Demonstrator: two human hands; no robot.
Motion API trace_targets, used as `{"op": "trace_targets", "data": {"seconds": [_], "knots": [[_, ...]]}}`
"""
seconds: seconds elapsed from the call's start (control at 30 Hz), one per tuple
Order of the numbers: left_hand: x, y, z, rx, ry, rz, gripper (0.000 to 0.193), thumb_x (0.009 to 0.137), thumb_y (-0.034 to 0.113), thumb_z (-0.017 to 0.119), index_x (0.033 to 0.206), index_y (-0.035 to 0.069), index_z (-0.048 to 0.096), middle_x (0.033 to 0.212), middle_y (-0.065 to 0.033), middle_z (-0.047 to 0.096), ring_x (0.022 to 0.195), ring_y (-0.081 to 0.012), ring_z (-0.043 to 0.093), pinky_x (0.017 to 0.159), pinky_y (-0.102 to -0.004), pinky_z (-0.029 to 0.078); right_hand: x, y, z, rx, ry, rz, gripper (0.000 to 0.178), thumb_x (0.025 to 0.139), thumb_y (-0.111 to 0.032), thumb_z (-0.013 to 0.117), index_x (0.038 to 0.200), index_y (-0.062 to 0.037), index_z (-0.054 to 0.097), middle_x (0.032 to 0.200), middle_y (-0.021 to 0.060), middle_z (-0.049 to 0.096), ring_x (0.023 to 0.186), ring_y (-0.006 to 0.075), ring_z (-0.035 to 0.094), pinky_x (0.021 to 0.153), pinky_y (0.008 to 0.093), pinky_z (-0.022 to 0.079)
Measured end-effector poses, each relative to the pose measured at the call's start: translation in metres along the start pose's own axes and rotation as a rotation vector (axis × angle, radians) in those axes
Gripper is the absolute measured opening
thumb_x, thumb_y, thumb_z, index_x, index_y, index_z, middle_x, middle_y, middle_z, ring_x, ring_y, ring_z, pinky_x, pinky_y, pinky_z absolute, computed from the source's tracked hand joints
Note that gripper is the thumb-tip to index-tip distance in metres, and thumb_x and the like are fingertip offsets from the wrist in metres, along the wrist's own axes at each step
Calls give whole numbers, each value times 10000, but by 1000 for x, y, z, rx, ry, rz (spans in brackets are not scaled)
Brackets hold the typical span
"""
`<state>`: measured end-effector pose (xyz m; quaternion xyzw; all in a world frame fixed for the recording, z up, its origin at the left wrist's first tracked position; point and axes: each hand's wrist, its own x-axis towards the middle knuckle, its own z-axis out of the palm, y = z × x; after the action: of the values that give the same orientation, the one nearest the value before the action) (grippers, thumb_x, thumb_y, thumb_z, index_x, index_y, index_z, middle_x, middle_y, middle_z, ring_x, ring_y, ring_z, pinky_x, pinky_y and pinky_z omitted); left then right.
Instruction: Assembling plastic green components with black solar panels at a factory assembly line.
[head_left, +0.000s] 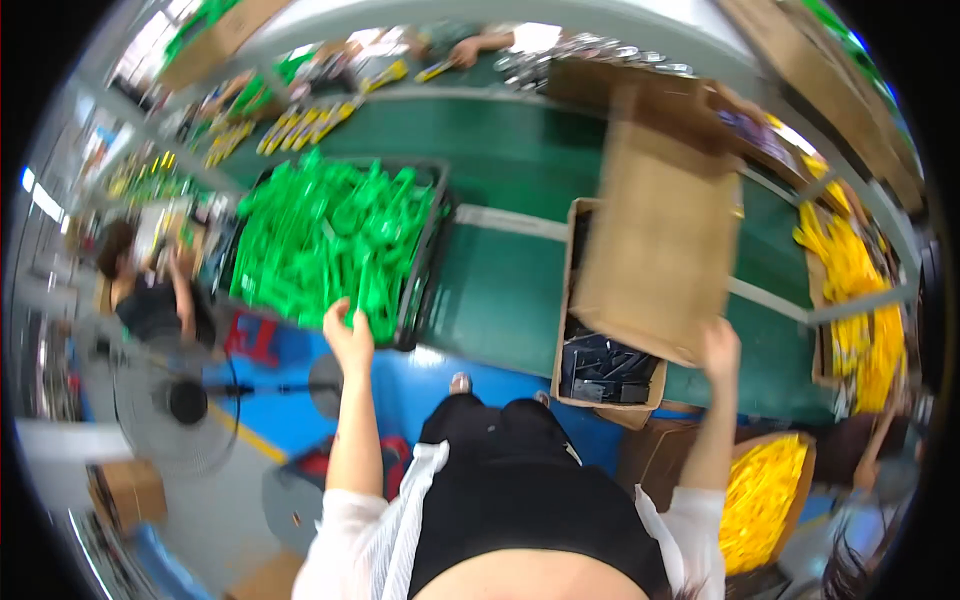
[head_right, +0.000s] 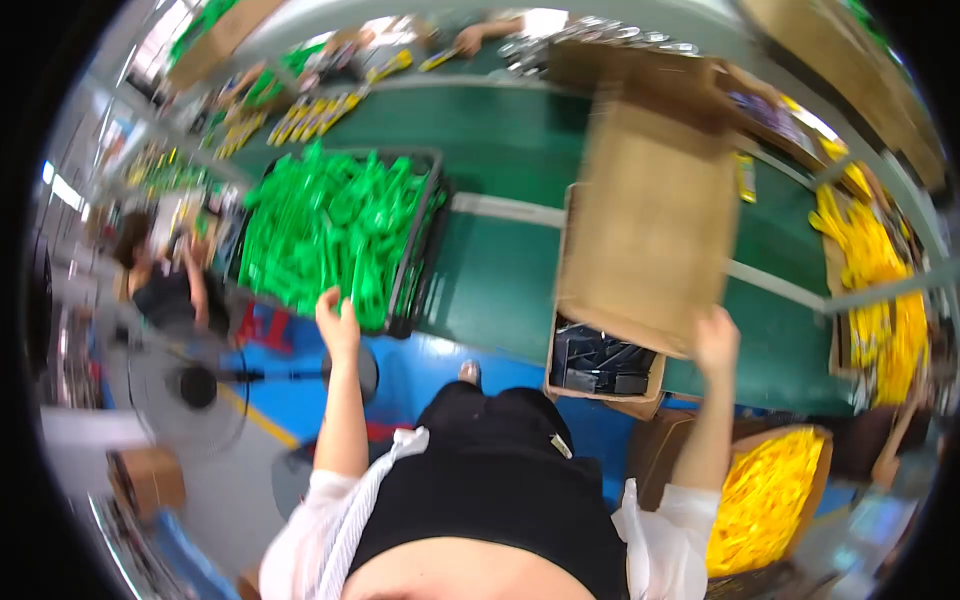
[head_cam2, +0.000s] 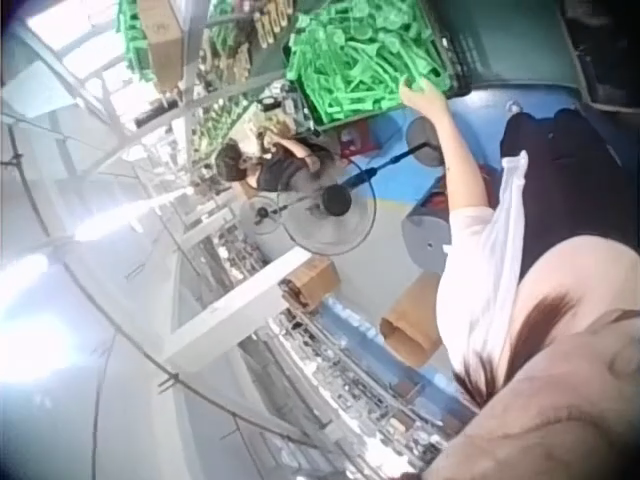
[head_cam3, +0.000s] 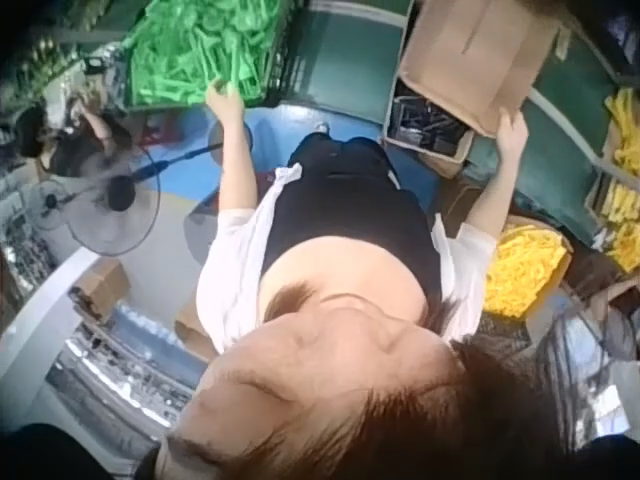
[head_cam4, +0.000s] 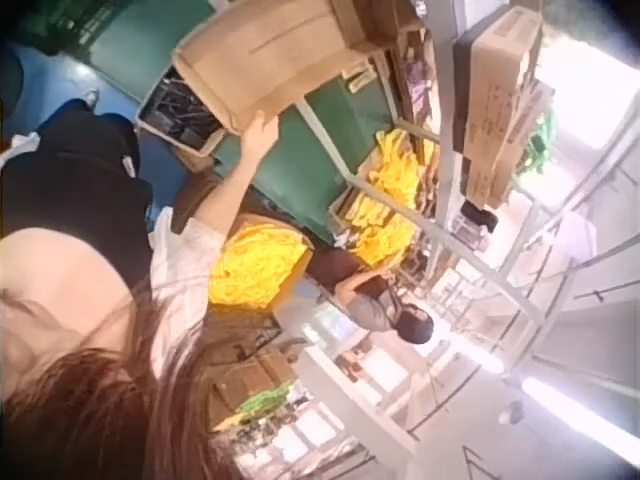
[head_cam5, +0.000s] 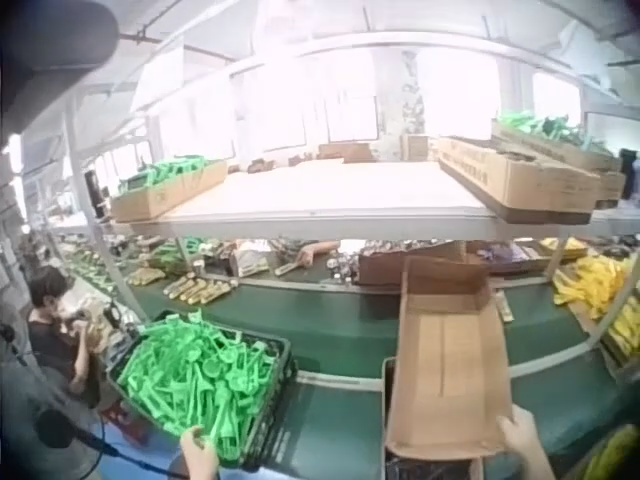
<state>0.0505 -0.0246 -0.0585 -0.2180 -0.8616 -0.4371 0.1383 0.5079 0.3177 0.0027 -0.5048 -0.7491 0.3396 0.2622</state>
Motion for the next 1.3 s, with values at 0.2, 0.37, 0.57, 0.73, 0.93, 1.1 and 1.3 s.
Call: {"op": "trace_targets", "data": {"seconds": [0.2,0.37,0.57,0.73,0.93,1.1,1.3], "knots": [[39,-88,-5,19,-103,83,330,740,77,573,1028,-83,551,1008,-228,569,948,-319,536,877,-386,417,-28,-74,226,-496,-153,-346,180,708,-135,519,616,-20,623,686,170,596,631,310,612,585,409,518],[104,-45,30,181,-191,473,438,736,52,551,1159,-20,462,1169,-206,467,1105,-372,413,947,-453,328,-96,-80,268,-391,-449,119,260,734,-75,607,924,66,500,913,256,614,861,354,626,724,393,514],[135,0,59,680,-658,387,505,848,291,531,1292,87,405,1389,-164,302,1222,-374,336,966,-500,306,-123,-89,306,-283,-362,274,281,786,-61,499,1006,88,407,837,293,609,787,393,627,659,462,499],[139,-77,93,427,-572,516,367,783,225,577,1076,26,480,1106,-162,483,962,-378,475,821,-477,392,-116,-94,302,-395,-241,242,237,772,-78,492,949,74,452,766,256,621,710,368,636,586,453,507],[133,-83,62,446,-794,692,472,737,195,636,1150,1,516,1091,-230,554,995,-373,531,875,-410,425,-96,-70,258,-398,42,108,203,762,-166,509,875,2,524,761,174,615,692,352,618,575,416,514],[100,-56,43,913,-792,714,471,756,405,605,1096,80,583,1114,-175,567,1093,-353,487,915,-486,374,-91,-30,215,-544,98,313,209,782,-142,508,925,-5,574,971,151,522,939,285,517,644,388,527],[54,-55,40,839,-571,730,410,741,369,598,992,44,605,1131,-191,540,1143,-412,404,998,-517,263,-91,-13,195,-479,-127,191,240,856,-180,466,987,-37,607,1111,158,474,983,315,520,768,396,505]]}}
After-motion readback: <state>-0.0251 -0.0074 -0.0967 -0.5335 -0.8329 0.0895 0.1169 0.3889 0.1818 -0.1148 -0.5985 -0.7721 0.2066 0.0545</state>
